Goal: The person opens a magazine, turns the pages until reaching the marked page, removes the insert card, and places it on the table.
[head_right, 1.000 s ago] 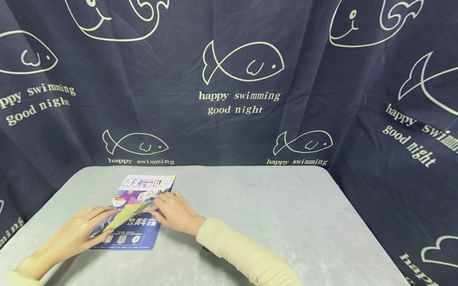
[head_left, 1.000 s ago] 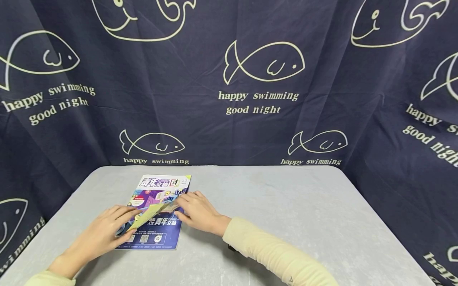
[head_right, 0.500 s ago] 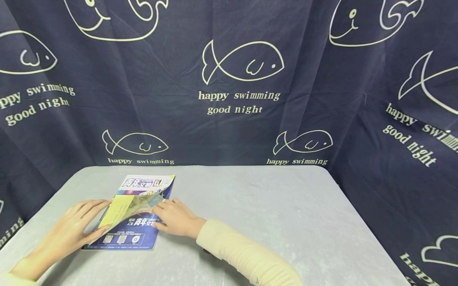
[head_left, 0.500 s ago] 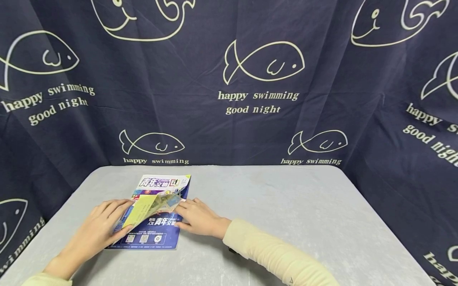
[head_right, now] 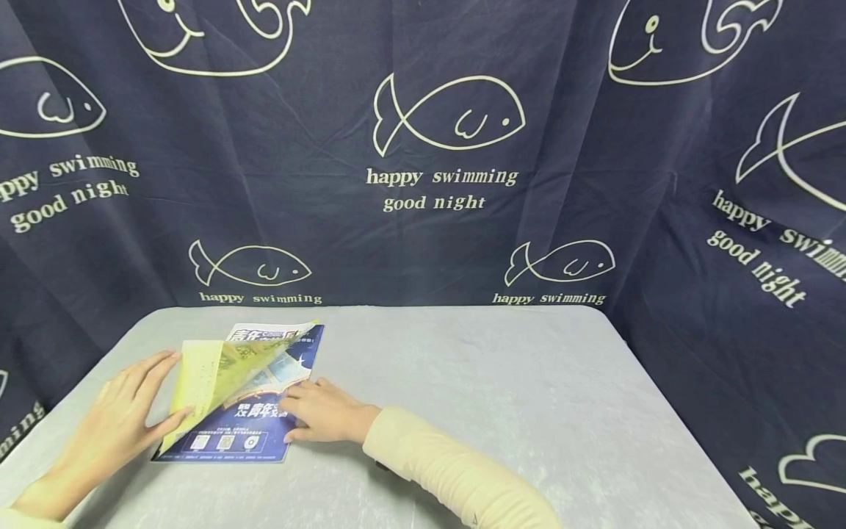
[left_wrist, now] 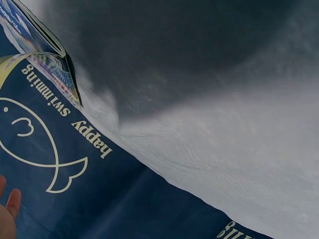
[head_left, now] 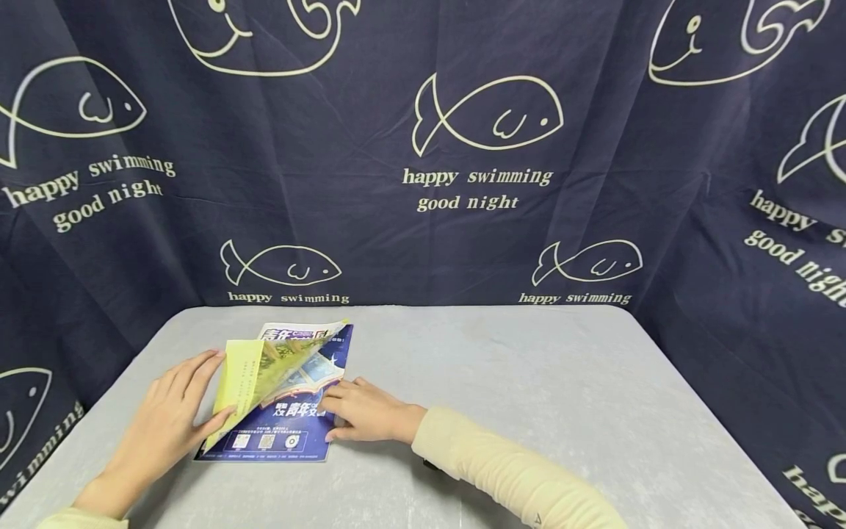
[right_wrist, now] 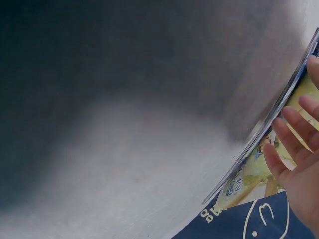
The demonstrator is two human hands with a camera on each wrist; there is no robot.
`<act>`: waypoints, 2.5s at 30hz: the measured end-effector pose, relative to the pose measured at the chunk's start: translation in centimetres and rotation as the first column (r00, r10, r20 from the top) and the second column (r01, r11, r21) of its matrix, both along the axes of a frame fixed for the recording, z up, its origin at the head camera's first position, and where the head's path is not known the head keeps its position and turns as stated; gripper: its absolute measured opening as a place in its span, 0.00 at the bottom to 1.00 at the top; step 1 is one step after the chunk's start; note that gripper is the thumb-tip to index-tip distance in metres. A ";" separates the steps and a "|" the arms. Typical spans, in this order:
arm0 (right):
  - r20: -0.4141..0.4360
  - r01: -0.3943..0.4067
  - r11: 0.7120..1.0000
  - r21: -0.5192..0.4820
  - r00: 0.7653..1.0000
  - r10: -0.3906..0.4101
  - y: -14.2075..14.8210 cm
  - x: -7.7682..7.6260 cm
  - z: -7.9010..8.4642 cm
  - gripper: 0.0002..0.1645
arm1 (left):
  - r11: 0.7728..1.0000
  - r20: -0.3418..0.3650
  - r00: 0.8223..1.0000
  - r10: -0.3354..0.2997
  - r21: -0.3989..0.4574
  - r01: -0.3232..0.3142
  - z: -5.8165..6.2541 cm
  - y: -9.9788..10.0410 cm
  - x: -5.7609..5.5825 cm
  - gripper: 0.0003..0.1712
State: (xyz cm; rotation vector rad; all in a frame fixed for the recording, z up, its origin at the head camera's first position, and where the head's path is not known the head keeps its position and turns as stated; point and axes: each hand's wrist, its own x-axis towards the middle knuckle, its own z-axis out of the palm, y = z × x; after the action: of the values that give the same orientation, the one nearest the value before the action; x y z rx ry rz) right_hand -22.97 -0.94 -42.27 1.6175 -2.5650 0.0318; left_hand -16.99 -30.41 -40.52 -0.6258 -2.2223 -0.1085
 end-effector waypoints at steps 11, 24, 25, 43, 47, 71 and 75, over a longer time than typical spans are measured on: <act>0.042 -0.025 0.999 0.022 0.999 0.024 0.1 -0.1 0.2 0.29 | 0.999 -0.099 0.995 0.002 0.036 0.001 -0.3 -0.4 -0.6 0.43; 0.048 -0.025 0.999 0.035 0.999 0.024 0.0 -0.3 0.1 0.27 | 0.997 0.040 0.997 0.073 -0.025 -0.072 -0.4 -1.0 0.1 0.36; 0.046 -0.024 0.999 0.038 0.999 0.023 0.0 -0.3 0.1 0.27 | 0.996 0.047 0.996 0.080 -0.030 -0.078 -0.4 -1.0 0.1 0.36; 0.008 -0.032 0.999 0.043 0.999 0.032 0.0 -0.2 0.4 0.21 | 0.992 0.154 0.980 0.125 -0.039 -0.121 -1.2 -2.2 0.3 0.27; -0.001 -0.027 0.998 0.050 1.000 0.027 -0.1 -0.2 0.3 0.18 | 0.988 0.183 0.971 0.153 -0.039 -0.148 -1.4 -2.3 0.5 0.24; -0.010 -0.002 1.000 0.028 1.000 0.002 -0.2 -0.5 0.4 0.15 | 0.987 0.205 0.967 0.153 -0.079 -0.140 -1.6 -2.2 0.5 0.28; -0.007 0.000 1.000 0.030 1.000 0.000 -0.2 -0.5 0.3 0.15 | 0.988 0.205 0.968 0.144 -0.088 -0.129 -1.7 -2.3 0.5 0.24</act>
State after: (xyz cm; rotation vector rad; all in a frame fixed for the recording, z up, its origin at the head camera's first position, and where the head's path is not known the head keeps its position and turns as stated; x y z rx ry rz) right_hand -23.52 -1.15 -41.93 1.6251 -2.5722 -0.0115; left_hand -16.49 -32.67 -42.26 -0.5188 -2.4780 -0.0221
